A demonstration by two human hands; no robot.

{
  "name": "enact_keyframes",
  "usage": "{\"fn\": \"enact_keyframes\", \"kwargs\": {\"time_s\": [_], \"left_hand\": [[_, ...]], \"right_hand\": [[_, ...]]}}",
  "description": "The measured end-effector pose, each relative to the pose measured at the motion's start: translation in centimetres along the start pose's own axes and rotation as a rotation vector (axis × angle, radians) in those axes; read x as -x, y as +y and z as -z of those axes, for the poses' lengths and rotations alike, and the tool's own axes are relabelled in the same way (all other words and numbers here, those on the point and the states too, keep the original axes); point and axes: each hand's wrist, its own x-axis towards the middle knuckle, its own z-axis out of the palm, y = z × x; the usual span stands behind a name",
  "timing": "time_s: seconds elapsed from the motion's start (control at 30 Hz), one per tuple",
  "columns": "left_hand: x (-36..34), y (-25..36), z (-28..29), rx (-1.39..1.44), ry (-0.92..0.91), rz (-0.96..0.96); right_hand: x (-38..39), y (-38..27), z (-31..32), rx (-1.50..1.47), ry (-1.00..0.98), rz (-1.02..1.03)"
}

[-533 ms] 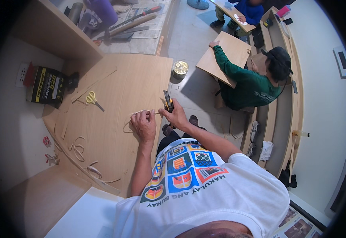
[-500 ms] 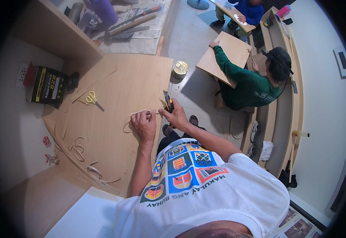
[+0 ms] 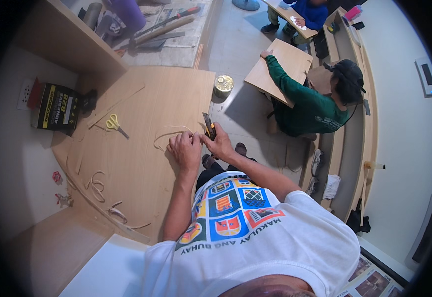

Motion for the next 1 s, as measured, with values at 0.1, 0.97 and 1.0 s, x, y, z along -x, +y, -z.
{"fn": "enact_keyframes", "kwargs": {"time_s": [0.1, 0.97, 1.0], "left_hand": [[-1.0, 0.6, 1.1, -0.014, -0.150, 0.111], [-1.5, 0.5, 2.3, 0.090, -0.221, 0.088], [-1.6, 0.8, 2.7, 0.095, -0.251, 0.099]], "right_hand": [[0.1, 0.0, 0.1, 0.011, -0.008, -0.009], [-0.2, 0.4, 0.1, -0.087, -0.065, -0.021], [-0.3, 0.4, 0.1, -0.089, -0.068, -0.012]]}}
